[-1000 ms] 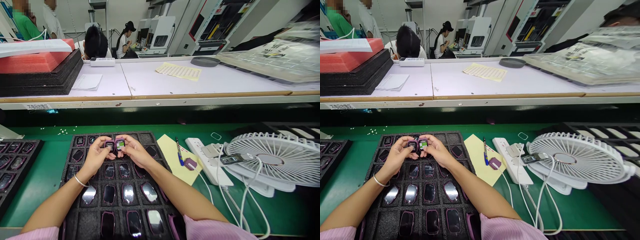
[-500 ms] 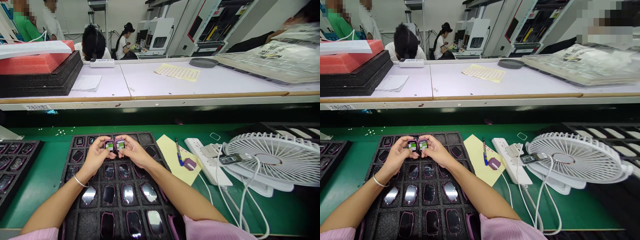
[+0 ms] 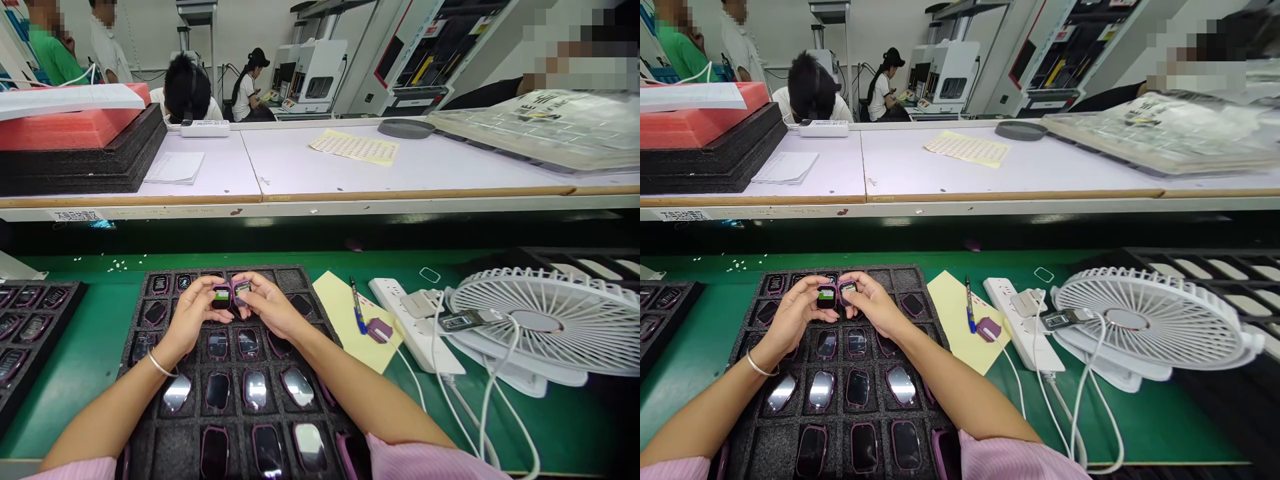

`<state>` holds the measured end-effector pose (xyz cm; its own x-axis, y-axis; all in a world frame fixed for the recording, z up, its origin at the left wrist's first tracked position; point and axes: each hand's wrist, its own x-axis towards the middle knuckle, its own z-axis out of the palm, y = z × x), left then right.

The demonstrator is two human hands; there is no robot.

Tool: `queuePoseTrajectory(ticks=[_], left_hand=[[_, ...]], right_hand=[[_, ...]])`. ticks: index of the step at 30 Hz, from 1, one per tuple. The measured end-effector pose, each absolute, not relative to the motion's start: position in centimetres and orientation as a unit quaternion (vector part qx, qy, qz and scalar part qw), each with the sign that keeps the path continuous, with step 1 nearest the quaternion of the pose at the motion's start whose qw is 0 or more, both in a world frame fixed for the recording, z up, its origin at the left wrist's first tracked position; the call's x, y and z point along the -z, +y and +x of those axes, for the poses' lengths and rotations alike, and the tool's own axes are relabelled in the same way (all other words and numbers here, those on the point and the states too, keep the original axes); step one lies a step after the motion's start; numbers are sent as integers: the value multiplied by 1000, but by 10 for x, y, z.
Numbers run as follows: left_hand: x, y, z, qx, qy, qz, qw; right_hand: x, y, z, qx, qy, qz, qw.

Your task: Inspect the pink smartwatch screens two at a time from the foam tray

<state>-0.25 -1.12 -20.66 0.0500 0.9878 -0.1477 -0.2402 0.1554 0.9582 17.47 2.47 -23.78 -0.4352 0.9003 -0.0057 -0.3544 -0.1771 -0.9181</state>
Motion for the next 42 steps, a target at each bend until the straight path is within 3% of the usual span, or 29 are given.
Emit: queuePoseTrajectory(ticks=[36,39,42], left_hand=[[186,-19,-1,-522,454,472,546],[158,-45,-1,-509,377,490,599],[132,-81,-3,-394,275,477,736]], right_hand=[[235,26,175,-698,-479,-274,458],[222,20,177,-701,-498,-239,451],[197,-4,184,-717,-534,-199,403]])
